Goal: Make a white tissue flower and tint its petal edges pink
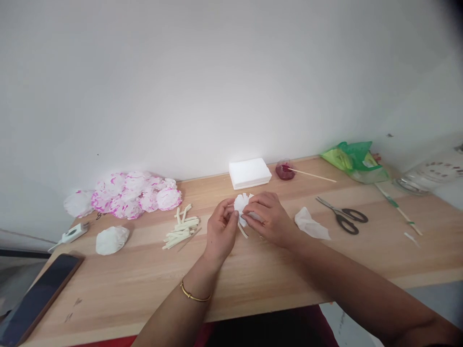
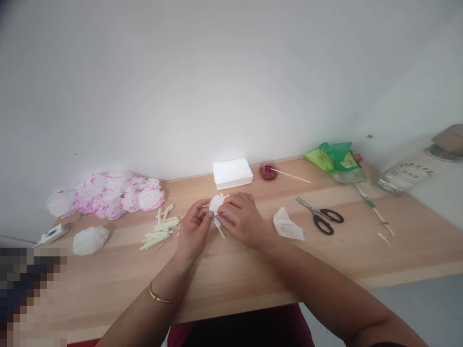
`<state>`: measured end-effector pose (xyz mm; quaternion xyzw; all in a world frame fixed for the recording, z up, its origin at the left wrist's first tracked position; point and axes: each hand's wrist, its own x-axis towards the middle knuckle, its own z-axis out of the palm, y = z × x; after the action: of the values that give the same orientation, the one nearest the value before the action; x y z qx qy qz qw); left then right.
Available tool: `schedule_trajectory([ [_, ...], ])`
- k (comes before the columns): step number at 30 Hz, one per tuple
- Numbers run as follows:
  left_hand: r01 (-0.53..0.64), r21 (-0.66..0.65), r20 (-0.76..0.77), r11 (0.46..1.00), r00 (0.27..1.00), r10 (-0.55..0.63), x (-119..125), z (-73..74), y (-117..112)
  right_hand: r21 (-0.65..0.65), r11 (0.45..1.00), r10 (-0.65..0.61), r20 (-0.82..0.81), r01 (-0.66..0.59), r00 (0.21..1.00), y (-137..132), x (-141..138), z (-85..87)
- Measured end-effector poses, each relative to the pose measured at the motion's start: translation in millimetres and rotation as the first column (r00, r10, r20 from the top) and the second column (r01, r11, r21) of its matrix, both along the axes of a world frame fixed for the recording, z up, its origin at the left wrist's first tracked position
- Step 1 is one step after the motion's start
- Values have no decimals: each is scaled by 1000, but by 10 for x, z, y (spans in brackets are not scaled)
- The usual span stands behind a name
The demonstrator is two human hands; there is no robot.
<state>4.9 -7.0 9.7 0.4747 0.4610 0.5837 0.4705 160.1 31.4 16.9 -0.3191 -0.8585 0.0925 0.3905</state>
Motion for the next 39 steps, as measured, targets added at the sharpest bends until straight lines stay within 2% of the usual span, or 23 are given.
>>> schedule_trajectory([
  [8, 1, -23, -70, 1000, 998, -3, 18, -52, -27, -5, 1000, -9, 18, 9, 1000, 9, 1, -33],
  [17, 6, 61, -344, 998, 939, 15, -3, -4, -85, -57, 998, -5, 58, 8, 998, 12, 0, -39],
  [23, -9, 52, -294, 999, 956, 24, 4, 25, -85, -113, 994, 8, -15, -10, 1000, 16, -4, -54],
  [28, -4, 32, -255, 999, 967, 12, 1, -18, -72, -137, 990, 37, -41, -42, 998, 39, 1, -45],
  [34, 29, -41, -75, 999, 997, -32, -6, -25, -20, -131, 988, 79, -49, -85, 996, 36, -1, -36],
  [39, 20, -160, 128, 987, 992, 1, -20, -6, 40, -75, 984, 163, 11, -162, 987, 26, -6, -37],
])
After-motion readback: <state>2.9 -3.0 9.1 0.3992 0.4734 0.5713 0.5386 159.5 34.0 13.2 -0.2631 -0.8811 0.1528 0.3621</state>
